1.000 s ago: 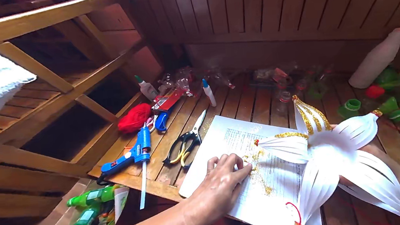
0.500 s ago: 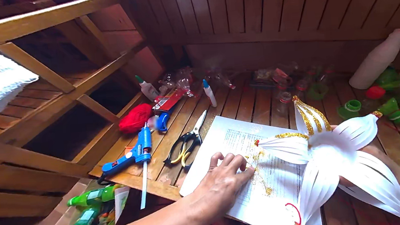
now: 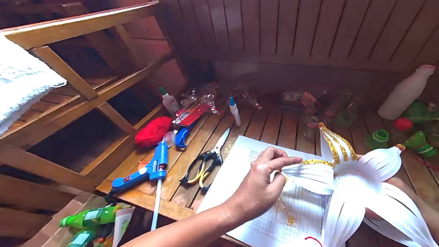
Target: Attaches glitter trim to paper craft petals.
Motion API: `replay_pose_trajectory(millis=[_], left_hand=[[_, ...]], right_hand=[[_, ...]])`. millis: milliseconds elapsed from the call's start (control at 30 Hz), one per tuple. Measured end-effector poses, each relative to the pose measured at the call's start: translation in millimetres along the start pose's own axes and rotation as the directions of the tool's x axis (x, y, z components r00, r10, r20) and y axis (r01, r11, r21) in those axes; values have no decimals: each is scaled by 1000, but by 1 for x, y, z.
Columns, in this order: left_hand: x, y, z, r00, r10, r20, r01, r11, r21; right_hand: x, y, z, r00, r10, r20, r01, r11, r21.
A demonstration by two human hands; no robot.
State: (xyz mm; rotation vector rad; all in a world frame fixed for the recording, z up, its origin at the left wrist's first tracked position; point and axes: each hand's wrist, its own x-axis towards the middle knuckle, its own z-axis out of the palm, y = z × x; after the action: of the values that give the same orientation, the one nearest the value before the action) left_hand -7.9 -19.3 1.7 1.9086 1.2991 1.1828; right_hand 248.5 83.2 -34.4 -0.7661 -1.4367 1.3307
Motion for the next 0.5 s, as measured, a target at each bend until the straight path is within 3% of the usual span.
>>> replay_pose_trajectory(millis=[67, 133, 200, 367, 433, 467, 500], left_hand=[[0, -1, 3, 999, 31, -14, -30, 999, 27], [-1, -3, 4, 998, 57, -18, -56, 997, 57], [-2, -5, 4, 996, 83, -24, -80, 991, 108], [-5, -7, 7, 973, 228, -42, -209, 942, 261], [-5, -7, 9, 961, 273, -43, -247, 918, 309], [-5, -8, 9, 955, 292, -43, -262, 907, 330], [-6, -8, 10, 951, 306, -39, -274, 897, 348]], right_hand=[[-3, -3, 3, 999, -24, -31, 23, 999, -38], [-11, 0, -13, 989, -69, 133, 91, 982, -166], [-18, -9, -16, 978, -70, 194, 124, 952, -280], [-17, -5, -16, 965, -148, 215, 211, 928, -307], [-26, -35, 6, 996, -1, 89, 25, 962, -272], [-32, -62, 28, 989, 138, -45, -144, 964, -223], [-34, -72, 38, 974, 194, -113, -211, 963, -166]])
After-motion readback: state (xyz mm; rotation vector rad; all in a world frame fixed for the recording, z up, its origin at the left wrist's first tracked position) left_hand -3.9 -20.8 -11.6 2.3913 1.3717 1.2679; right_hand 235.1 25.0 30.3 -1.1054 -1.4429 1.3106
